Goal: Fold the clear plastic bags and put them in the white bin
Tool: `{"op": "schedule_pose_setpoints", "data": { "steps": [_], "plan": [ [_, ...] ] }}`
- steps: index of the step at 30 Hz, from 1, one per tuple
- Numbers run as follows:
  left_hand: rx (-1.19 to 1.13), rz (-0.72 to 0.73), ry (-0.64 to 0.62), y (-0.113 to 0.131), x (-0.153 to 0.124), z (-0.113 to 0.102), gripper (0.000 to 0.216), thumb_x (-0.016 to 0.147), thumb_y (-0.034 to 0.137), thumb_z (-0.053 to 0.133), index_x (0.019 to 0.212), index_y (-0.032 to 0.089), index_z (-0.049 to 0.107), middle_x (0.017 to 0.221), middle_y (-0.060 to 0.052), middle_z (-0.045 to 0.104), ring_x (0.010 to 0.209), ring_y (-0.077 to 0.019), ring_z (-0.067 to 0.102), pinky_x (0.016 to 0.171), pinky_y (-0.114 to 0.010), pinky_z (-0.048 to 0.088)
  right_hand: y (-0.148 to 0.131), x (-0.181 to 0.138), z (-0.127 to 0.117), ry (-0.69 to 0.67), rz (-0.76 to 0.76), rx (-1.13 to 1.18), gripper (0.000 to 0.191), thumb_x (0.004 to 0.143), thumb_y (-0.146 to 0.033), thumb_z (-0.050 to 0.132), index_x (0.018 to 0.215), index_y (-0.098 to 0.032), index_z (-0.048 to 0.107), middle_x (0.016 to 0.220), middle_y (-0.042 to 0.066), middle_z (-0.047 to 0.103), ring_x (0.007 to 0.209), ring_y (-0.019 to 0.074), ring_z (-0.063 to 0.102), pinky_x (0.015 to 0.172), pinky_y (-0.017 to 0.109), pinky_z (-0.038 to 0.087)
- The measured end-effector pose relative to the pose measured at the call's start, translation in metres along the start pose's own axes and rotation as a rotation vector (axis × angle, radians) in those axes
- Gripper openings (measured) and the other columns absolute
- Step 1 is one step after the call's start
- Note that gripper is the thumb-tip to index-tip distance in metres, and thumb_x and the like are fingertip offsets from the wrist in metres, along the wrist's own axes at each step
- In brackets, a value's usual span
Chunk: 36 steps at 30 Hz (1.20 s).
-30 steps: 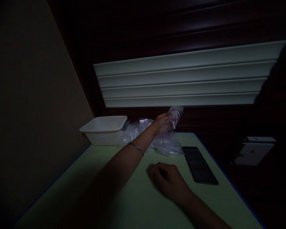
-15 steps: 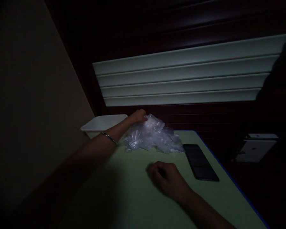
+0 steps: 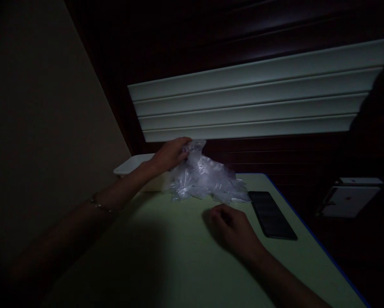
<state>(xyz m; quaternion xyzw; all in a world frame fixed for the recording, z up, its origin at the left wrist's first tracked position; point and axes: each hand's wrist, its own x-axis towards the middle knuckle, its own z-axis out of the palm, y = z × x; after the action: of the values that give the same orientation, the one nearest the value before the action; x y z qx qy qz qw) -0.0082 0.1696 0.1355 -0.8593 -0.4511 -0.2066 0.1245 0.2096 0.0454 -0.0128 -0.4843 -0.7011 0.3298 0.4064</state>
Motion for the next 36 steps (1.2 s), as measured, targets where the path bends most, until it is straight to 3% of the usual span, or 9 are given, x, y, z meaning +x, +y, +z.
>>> {"op": "schedule_pose_setpoints", "data": {
  "steps": [2, 7, 11, 15, 20, 25, 28, 32, 36],
  "plan": [
    [-0.026, 0.154, -0.018, 0.016, -0.035, 0.007, 0.049, 0.091, 0.02, 0.048, 0.139, 0.019, 0.035, 0.136, -0.009, 0.05, 0.121, -0.0224, 0.05, 0.101, -0.035, 0.04, 0.003, 0.003, -0.003, 0.08, 0.027, 0.029, 0.033, 0.088, -0.046, 0.05, 0.093, -0.017, 0.065, 0.083, 0.005, 0.069, 0.074, 0.0205, 0.063, 0.065, 0.03, 0.047],
    [0.055, 0.386, -0.166, 0.047, -0.121, 0.044, 0.041, 0.096, 0.013, 0.038, 0.137, 0.016, 0.037, 0.133, -0.012, 0.053, 0.119, -0.0246, 0.052, 0.095, -0.038, 0.043, 0.013, 0.013, -0.009, 0.229, 0.086, 0.086, 0.042, 0.086, -0.048, 0.05, 0.111, -0.015, 0.058, 0.091, 0.009, 0.069, 0.079, 0.0226, 0.065, 0.067, 0.033, 0.049],
    [0.057, 0.489, -0.218, 0.057, -0.162, 0.07, 0.039, 0.098, 0.013, 0.032, 0.136, 0.013, 0.038, 0.128, -0.014, 0.057, 0.11, -0.0238, 0.058, 0.085, -0.036, 0.049, 0.021, 0.017, -0.01, 0.268, 0.141, 0.098, 0.043, 0.088, -0.049, 0.047, 0.113, -0.015, 0.055, 0.088, 0.009, 0.068, 0.082, 0.0242, 0.065, 0.071, 0.036, 0.05],
    [-0.078, 0.451, -0.246, 0.062, -0.174, 0.071, 0.045, 0.094, 0.013, 0.038, 0.139, 0.012, 0.035, 0.131, -0.015, 0.054, 0.113, -0.0237, 0.056, 0.088, -0.037, 0.049, 0.022, 0.015, -0.008, 0.237, 0.152, 0.066, 0.043, 0.088, -0.052, 0.049, 0.112, -0.018, 0.057, 0.099, 0.011, 0.069, 0.092, 0.0271, 0.065, 0.078, 0.039, 0.05],
    [-0.388, 0.293, -0.299, 0.064, -0.177, 0.054, 0.075, 0.082, 0.034, 0.062, 0.145, 0.018, 0.026, 0.143, -0.013, 0.042, 0.126, -0.0267, 0.046, 0.103, -0.04, 0.041, 0.014, 0.009, -0.009, 0.107, 0.088, 0.022, 0.047, 0.084, -0.05, 0.058, 0.12, -0.019, 0.054, 0.109, 0.013, 0.066, 0.096, 0.0276, 0.064, 0.079, 0.04, 0.052],
    [-0.602, 0.108, -0.343, 0.056, -0.185, 0.049, 0.083, 0.081, 0.043, 0.063, 0.147, 0.02, 0.018, 0.148, -0.014, 0.035, 0.125, -0.0262, 0.047, 0.102, -0.04, 0.043, 0.018, 0.01, -0.01, 0.043, 0.069, -0.007, 0.044, 0.086, -0.044, 0.056, 0.12, -0.019, 0.05, 0.1, 0.011, 0.066, 0.085, 0.0242, 0.065, 0.072, 0.038, 0.054],
    [-0.684, 0.05, -0.355, 0.052, -0.19, 0.052, 0.077, 0.087, 0.043, 0.055, 0.148, 0.018, 0.015, 0.142, -0.014, 0.043, 0.12, -0.0228, 0.051, 0.1, -0.038, 0.044, 0.021, 0.011, -0.011, 0.071, 0.096, -0.056, 0.042, 0.085, -0.042, 0.054, 0.12, -0.018, 0.051, 0.094, 0.009, 0.066, 0.076, 0.0224, 0.065, 0.064, 0.035, 0.052],
    [-0.654, 0.144, -0.349, 0.052, -0.191, 0.053, 0.051, 0.094, 0.042, 0.042, 0.138, 0.017, 0.039, 0.129, -0.011, 0.056, 0.117, -0.0219, 0.052, 0.101, -0.037, 0.041, 0.024, 0.01, -0.013, 0.024, 0.121, -0.14, 0.044, 0.084, -0.037, 0.054, 0.124, -0.019, 0.048, 0.101, 0.01, 0.065, 0.075, 0.0215, 0.066, 0.063, 0.033, 0.052],
    [-0.52, 0.301, -0.335, 0.055, -0.192, 0.054, 0.039, 0.093, 0.044, 0.045, 0.118, 0.017, 0.06, 0.12, -0.01, 0.06, 0.11, -0.0236, 0.055, 0.096, -0.039, 0.043, 0.029, 0.009, -0.017, 0.014, 0.12, -0.182, 0.046, 0.085, -0.037, 0.053, 0.126, -0.02, 0.044, 0.103, 0.012, 0.066, 0.077, 0.0235, 0.068, 0.062, 0.034, 0.053]
  ]
}}
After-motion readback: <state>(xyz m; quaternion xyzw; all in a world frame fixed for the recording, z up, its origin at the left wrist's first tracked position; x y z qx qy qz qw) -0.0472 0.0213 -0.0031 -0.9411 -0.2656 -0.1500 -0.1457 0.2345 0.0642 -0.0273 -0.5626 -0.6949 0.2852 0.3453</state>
